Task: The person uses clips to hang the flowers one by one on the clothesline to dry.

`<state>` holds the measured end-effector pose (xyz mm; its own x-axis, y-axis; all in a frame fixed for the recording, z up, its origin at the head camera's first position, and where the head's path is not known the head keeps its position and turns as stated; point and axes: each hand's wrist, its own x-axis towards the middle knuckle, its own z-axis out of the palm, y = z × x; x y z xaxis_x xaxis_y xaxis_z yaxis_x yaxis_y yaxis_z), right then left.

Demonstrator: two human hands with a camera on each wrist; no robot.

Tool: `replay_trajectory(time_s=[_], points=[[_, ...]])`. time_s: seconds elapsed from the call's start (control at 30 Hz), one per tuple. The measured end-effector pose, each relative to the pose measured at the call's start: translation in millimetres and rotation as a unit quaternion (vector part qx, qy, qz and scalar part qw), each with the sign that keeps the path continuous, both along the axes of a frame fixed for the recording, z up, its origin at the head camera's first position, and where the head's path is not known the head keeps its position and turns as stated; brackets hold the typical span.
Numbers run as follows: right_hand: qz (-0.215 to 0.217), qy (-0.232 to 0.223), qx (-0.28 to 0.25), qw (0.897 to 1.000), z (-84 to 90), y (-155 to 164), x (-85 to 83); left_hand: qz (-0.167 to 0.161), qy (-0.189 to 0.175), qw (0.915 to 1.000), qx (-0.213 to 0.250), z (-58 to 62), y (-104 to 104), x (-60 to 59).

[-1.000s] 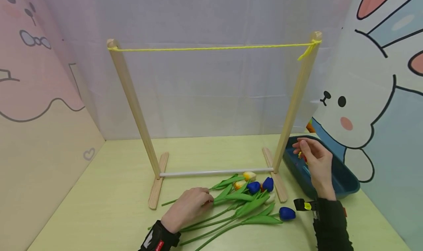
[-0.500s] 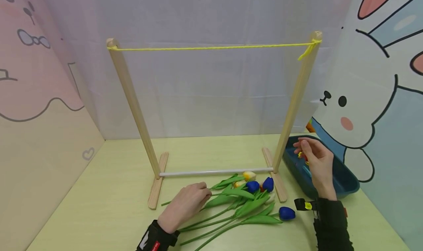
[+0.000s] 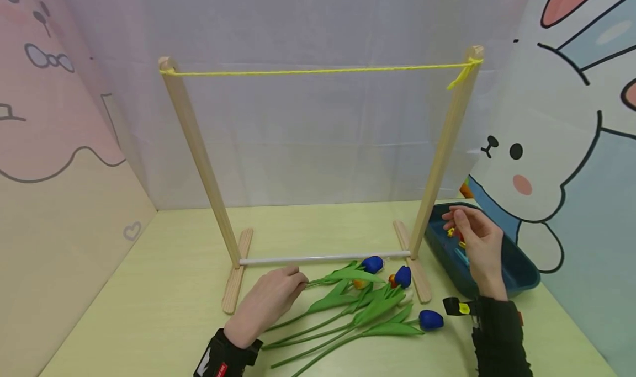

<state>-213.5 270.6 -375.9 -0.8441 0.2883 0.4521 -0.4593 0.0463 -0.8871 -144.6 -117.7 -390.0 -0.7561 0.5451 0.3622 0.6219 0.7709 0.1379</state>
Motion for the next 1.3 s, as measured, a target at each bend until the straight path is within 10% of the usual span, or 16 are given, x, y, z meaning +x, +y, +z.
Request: replay_trajectory(time_s=[0.57, 1.3], points=[[0.130, 0.045, 0.087, 0.987, -4.2, -5, -0.4, 0.049, 0.112, 0.9922, -0.026, 23.1, -22, 0.1], [0.139, 0.054, 0.103, 0.983, -6.7, -8, -3.1, 0.158, 0.294, 0.9419, 0.038, 22.3, -35, -6.9]])
